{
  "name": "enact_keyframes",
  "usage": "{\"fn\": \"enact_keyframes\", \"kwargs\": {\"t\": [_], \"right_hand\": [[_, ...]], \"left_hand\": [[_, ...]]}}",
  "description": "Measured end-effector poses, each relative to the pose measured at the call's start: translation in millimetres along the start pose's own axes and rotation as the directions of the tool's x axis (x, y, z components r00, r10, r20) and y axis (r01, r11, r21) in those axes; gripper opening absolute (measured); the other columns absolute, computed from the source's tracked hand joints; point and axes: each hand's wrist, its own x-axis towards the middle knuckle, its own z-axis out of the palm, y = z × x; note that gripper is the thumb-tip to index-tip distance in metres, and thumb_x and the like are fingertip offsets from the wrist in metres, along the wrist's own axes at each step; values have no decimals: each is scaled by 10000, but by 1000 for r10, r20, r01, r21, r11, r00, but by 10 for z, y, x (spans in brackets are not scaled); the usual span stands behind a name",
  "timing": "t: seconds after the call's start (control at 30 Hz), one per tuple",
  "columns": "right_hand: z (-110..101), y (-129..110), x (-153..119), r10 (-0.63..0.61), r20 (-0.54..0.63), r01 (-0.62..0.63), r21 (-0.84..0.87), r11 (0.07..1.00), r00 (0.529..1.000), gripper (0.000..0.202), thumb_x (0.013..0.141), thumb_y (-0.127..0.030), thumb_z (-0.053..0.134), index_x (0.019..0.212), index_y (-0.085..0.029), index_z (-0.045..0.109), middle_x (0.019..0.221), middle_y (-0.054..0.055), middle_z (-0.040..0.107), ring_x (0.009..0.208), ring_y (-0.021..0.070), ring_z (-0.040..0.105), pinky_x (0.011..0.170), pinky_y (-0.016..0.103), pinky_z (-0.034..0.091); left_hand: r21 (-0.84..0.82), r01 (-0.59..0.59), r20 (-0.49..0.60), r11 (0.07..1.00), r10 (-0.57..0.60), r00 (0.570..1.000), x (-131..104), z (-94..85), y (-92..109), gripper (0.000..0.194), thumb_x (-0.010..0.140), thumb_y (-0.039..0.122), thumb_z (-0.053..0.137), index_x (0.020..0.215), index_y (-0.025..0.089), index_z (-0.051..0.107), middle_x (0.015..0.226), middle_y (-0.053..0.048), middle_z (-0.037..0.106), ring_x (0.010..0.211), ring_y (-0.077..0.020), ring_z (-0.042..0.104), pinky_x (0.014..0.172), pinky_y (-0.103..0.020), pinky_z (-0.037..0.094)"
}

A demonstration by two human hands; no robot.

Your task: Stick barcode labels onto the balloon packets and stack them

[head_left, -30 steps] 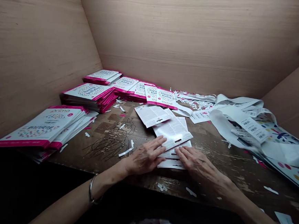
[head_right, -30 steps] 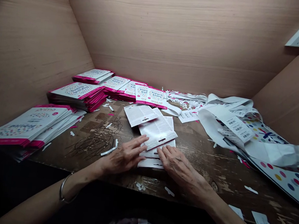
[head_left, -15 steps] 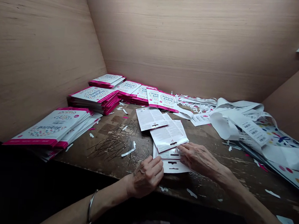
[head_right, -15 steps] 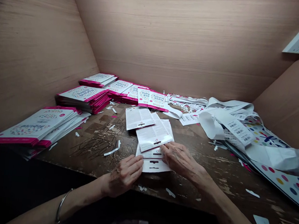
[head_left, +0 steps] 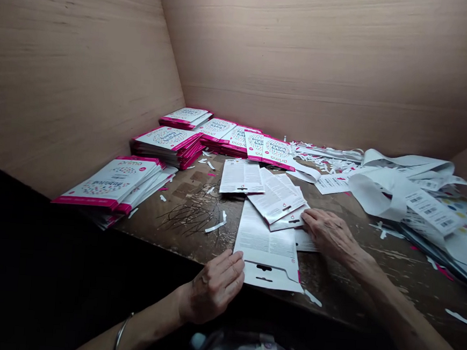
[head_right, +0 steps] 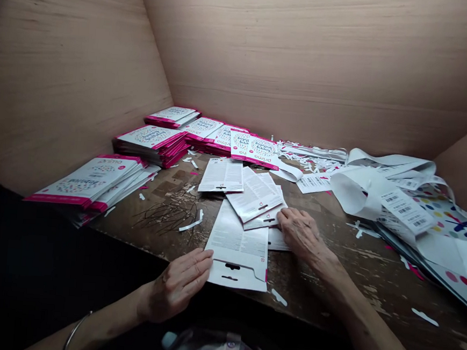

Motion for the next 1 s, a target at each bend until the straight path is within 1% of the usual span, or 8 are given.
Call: {"fn": "enact_keyframes", "kwargs": {"t": [0.13, 0.27, 0.33, 0.43, 0.57, 0.73, 0.87, 1.0], "right_hand": [[-201, -109, -149, 39, -185, -29, 56, 998, 982, 230, 847, -180, 423, 1012, -155, 580, 1120, 155, 584, 1061, 303, 482, 910, 511, 331], [-454, -568, -501, -102, -238, 196, 415, 889, 966, 276, 856, -266, 486, 1116, -200, 549, 1093, 98, 603, 1001, 226, 532, 828, 372, 448], [-415, -795, -635, -160, -223, 254, 506, 824, 962, 255, 867, -229, 474, 1111, -212, 545, 1010, 77, 626, 885, 190, 562, 743, 327, 480], [-185, -995, -703, -30, -274, 165, 483, 860, 961, 308, 876, -143, 425, 1163, -194, 523, 986, 94, 621, 851, 191, 561, 713, 338, 490], [49, -1070, -686, 19, -340, 101, 330, 938, 940, 321, 849, -101, 433, 1120, -187, 582, 1107, 122, 596, 1003, 258, 509, 855, 471, 440], [14, -1115, -753, -111, -266, 199, 332, 922, 958, 394, 838, -84, 420, 1208, -177, 520, 1189, 73, 586, 1037, 237, 497, 983, 533, 337], [-63, -1129, -848, -123, -237, 203, 351, 914, 964, 468, 844, -232, 504, 1294, -132, 417, 1266, 127, 515, 1148, 274, 433, 994, 546, 336], [-73, -1135, -918, -84, -313, 198, 354, 914, 946, 625, 831, -263, 533, 1374, -113, 262, 1326, 168, 434, 1225, 309, 350, 979, 556, 345]], "left_hand": [[-48, 101, 8, 994, -100, 995, -35, 22, 130, 214, 799, 55, 390, 881, 90, 584, 914, -143, 659, 1040, -249, 563, 872, -445, 474], [-187, 346, 51, 920, -342, 938, 60, 58, 177, 170, 830, 123, 414, 765, 144, 570, 793, -80, 631, 826, -175, 579, 785, -358, 495], [-181, 432, 85, 883, -424, 902, 130, 81, 169, 191, 832, 131, 418, 698, 149, 553, 722, -60, 600, 733, -166, 551, 707, -342, 497], [-69, 513, 95, 856, -506, 857, 195, 139, 147, 152, 825, 141, 441, 758, 139, 578, 833, -94, 618, 790, -200, 553, 709, -379, 498], [-10, 391, 130, 920, -386, 913, 160, 199, 168, 262, 864, 112, 374, 1011, 143, 589, 1193, -121, 569, 1163, -273, 461, 947, -525, 391], [-3, 275, 231, 961, -267, 936, 19, 165, 305, 577, 820, 458, 491, 1205, 30, 466, 1275, -195, 500, 1252, -378, 340, 949, -626, 344], [19, 237, 188, 971, -236, 953, -70, 179, 341, 392, 869, 99, 364, 1254, 43, 415, 1300, -180, 478, 1297, -312, 280, 983, -574, 349], [12, 239, 64, 971, -239, 969, -125, 210, 275, 438, 835, 19, 339, 1272, 24, 367, 1328, -242, 415, 1311, -301, 250, 985, -561, 355]]}}
